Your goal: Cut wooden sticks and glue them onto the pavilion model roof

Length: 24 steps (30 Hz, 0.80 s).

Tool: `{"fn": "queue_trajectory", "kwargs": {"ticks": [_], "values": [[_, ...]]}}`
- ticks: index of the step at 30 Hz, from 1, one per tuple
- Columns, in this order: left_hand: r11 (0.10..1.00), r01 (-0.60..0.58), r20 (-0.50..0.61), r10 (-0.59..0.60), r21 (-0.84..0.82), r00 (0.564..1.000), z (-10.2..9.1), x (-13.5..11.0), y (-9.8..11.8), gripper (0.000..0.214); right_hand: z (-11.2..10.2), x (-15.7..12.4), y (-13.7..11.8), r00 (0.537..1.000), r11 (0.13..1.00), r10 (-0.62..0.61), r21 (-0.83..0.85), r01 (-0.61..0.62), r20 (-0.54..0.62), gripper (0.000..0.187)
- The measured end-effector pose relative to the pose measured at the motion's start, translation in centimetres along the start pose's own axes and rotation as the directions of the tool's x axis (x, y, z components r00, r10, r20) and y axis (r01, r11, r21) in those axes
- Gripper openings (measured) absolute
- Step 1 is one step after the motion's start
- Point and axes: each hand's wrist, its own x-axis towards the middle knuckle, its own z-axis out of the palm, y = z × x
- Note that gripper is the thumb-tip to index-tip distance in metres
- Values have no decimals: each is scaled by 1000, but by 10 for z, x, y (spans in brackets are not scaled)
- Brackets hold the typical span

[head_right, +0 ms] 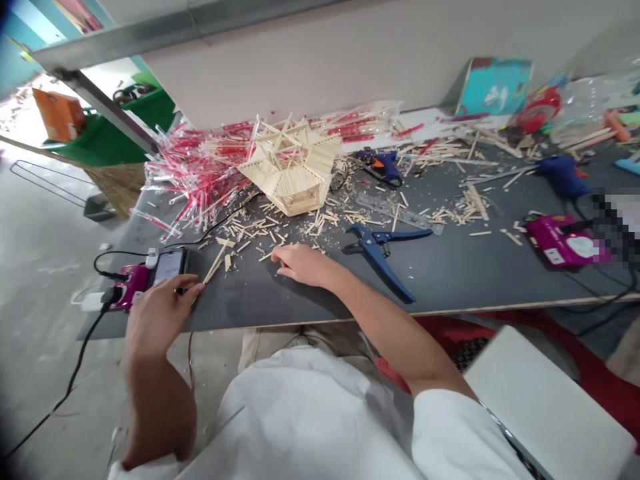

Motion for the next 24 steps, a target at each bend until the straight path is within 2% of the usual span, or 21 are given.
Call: {"fn": "queue_trajectory", "kwargs": {"ticks": [6,10,16,20,22,24], "values": [[975,139,91,-156,170,984,15,13,5,34,-2,1,-2,995,994,-100,-34,100,13,14],[954,159,168,-205,255,964,19,25,10,36,-5,1,-2,994,993,-111,-40,111,3,16],[950,119,196,-180,288,964,25,31,8,36,-6,-1,0,993,993,-116,-29,116,5,13],[950,90,213,-159,300,964,26,28,8,34,-8,-1,-7,996,996,-89,-23,89,-17,18],[956,90,216,-154,281,964,27,25,9,32,-16,-6,-14,997,997,-70,-31,69,-41,21],[968,79,212,-131,238,968,29,22,8,31,-33,-19,-20,996,999,-5,-51,0,-92,22]]}}
